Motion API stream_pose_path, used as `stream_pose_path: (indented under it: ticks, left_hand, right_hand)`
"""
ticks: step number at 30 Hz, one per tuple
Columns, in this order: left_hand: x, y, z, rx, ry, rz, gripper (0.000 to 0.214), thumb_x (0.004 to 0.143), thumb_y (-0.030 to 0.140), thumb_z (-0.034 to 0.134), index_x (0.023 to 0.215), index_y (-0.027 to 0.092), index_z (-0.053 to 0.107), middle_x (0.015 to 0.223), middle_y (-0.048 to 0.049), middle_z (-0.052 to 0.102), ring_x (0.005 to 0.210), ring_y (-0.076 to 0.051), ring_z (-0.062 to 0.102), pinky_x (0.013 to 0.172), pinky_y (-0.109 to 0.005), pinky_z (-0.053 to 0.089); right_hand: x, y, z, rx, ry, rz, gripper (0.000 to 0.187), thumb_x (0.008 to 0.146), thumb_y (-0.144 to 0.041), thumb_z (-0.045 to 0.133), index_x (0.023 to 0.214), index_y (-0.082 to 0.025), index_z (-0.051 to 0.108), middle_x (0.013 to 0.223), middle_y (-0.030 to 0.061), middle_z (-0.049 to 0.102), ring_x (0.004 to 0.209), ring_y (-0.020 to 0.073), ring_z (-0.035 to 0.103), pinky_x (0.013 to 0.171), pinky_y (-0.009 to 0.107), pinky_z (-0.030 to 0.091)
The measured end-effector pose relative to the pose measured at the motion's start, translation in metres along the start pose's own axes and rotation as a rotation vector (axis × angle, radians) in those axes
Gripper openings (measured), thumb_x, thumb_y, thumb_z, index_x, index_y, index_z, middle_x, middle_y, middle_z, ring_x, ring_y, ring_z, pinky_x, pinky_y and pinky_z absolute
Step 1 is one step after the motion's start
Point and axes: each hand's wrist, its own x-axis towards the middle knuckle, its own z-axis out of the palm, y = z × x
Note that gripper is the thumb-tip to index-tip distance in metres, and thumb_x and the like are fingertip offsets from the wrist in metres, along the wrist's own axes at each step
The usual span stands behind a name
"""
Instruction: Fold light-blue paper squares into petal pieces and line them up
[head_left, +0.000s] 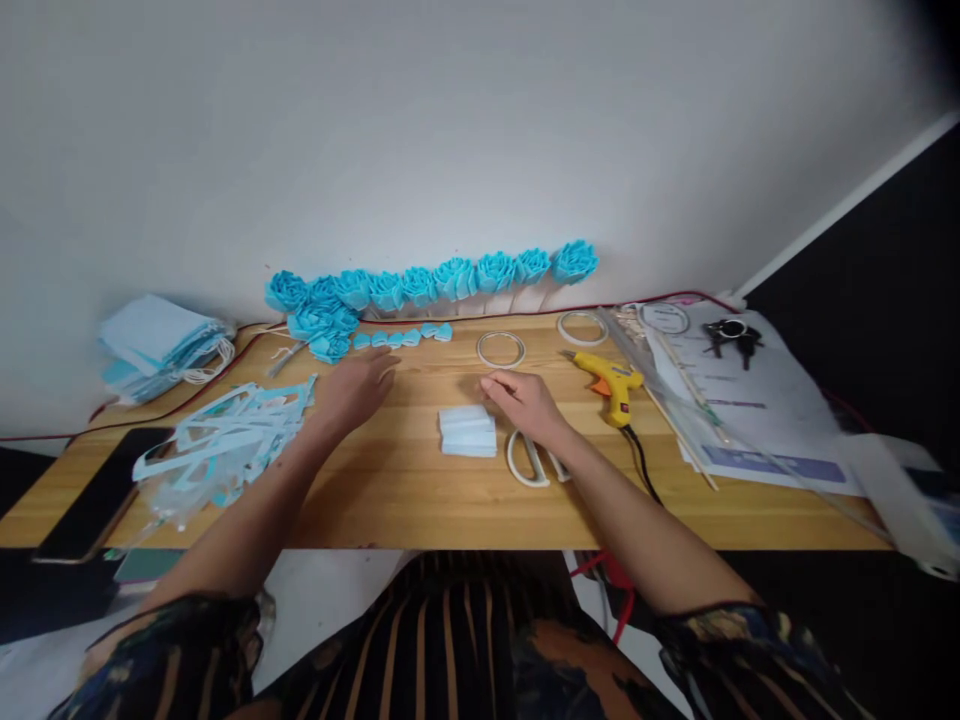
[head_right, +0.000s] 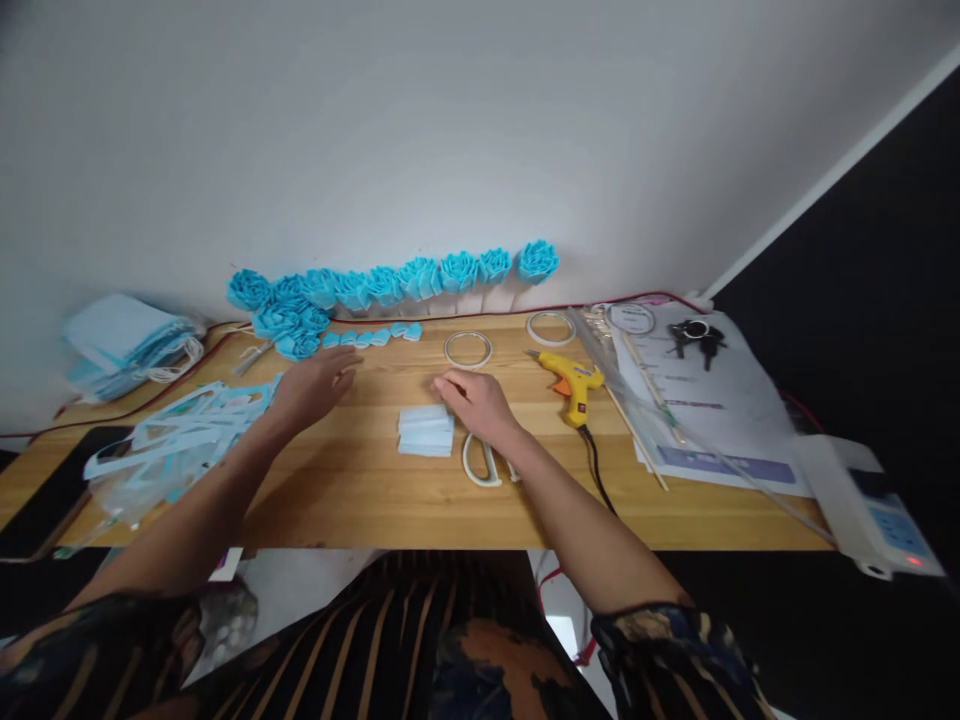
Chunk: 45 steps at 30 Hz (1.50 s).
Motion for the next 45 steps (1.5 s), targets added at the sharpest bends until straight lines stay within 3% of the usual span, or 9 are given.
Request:
stream_pose_path:
  ticks: [3, 6, 8, 10, 13, 18, 25, 40, 45]
  left_hand:
    - [0.008, 0.014, 0.021, -0.105, 0.016, 0.015, 0.040, 0.094, 0.028, 0.041, 0.122, 0.020, 0.068, 0.132, -0.0079, 0.067, 0.118, -0.025, 0.064, 0.099, -0.036, 0.050]
    - [0.011, 0.024, 0.039, -0.186, 0.031, -0.039, 0.043, 0.093, 0.025, 0.040, 0.125, 0.018, 0.067, 0.127, -0.0080, 0.070, 0.115, -0.024, 0.066, 0.098, -0.034, 0.051]
    - [0.009, 0.026, 0.047, -0.228, 0.034, -0.049, 0.044, 0.092, 0.022, 0.039, 0.125, 0.017, 0.067, 0.127, -0.0082, 0.070, 0.116, -0.024, 0.065, 0.100, -0.035, 0.050]
    - [0.007, 0.026, 0.051, -0.262, 0.036, -0.050, 0.044, 0.091, 0.021, 0.038, 0.124, 0.018, 0.068, 0.128, -0.0073, 0.070, 0.117, -0.024, 0.065, 0.100, -0.036, 0.050]
    - [0.005, 0.022, 0.053, -0.317, 0.032, -0.046, 0.042, 0.090, 0.021, 0.038, 0.115, 0.019, 0.072, 0.124, -0.0058, 0.072, 0.116, -0.023, 0.066, 0.100, -0.035, 0.051]
    - [0.005, 0.017, 0.053, -0.363, -0.020, -0.059, 0.038, 0.088, 0.021, 0.041, 0.105, 0.020, 0.075, 0.117, -0.0063, 0.074, 0.111, -0.025, 0.068, 0.097, -0.035, 0.052]
    - [0.006, 0.017, 0.049, -0.379, -0.054, -0.055, 0.039, 0.088, 0.019, 0.042, 0.108, 0.020, 0.075, 0.120, -0.0053, 0.074, 0.112, -0.024, 0.068, 0.096, -0.034, 0.052]
    - [0.003, 0.027, 0.032, -0.323, -0.140, -0.073, 0.038, 0.091, 0.018, 0.043, 0.109, 0.026, 0.075, 0.121, -0.0004, 0.073, 0.111, -0.021, 0.068, 0.095, -0.030, 0.052]
    - [0.003, 0.031, 0.030, -0.303, -0.157, -0.089, 0.038, 0.091, 0.018, 0.044, 0.111, 0.027, 0.075, 0.121, -0.0009, 0.073, 0.112, -0.022, 0.068, 0.094, -0.031, 0.052]
  right_hand:
    - [0.000, 0.002, 0.000, -0.053, 0.001, -0.013, 0.034, 0.093, -0.040, 0.049, 0.079, -0.018, 0.072, 0.074, 0.0023, 0.071, 0.070, 0.0147, 0.062, 0.068, 0.024, 0.043]
    - [0.008, 0.010, -0.009, -0.083, 0.160, 0.035, 0.036, 0.092, -0.037, 0.048, 0.112, -0.019, 0.072, 0.090, 0.0055, 0.074, 0.080, 0.0176, 0.065, 0.076, 0.027, 0.046]
    - [0.020, 0.016, -0.022, -0.141, 0.321, 0.128, 0.052, 0.091, -0.035, 0.047, 0.140, -0.018, 0.054, 0.096, 0.0067, 0.074, 0.082, 0.0193, 0.065, 0.078, 0.030, 0.047]
    - [0.035, 0.022, -0.041, -0.236, 0.392, 0.180, 0.069, 0.090, -0.032, 0.047, 0.155, -0.015, 0.032, 0.094, 0.0062, 0.074, 0.083, 0.0212, 0.065, 0.079, 0.032, 0.047]
    - [0.059, 0.031, -0.069, -0.452, 0.376, 0.277, 0.080, 0.090, -0.029, 0.046, 0.160, -0.011, 0.011, 0.091, 0.0079, 0.076, 0.079, 0.0232, 0.065, 0.076, 0.032, 0.047]
    - [0.077, 0.040, -0.088, -0.749, 0.273, 0.381, 0.074, 0.093, -0.031, 0.046, 0.159, -0.012, 0.017, 0.096, 0.0121, 0.077, 0.083, 0.0247, 0.068, 0.074, 0.030, 0.046]
    - [0.083, 0.027, -0.070, -0.832, 0.194, 0.281, 0.068, 0.097, -0.032, 0.043, 0.159, -0.020, 0.021, 0.100, 0.0100, 0.077, 0.085, 0.0257, 0.069, 0.074, 0.032, 0.046]
    - [0.115, -0.007, -0.023, -0.890, 0.085, 0.172, 0.067, 0.097, -0.028, 0.035, 0.160, -0.017, 0.015, 0.103, 0.0106, 0.077, 0.086, 0.0273, 0.068, 0.074, 0.034, 0.047]
    - [0.124, -0.023, 0.001, -0.939, 0.025, 0.113, 0.062, 0.097, -0.027, 0.035, 0.158, -0.022, 0.026, 0.100, 0.0096, 0.077, 0.082, 0.0272, 0.068, 0.072, 0.033, 0.046]
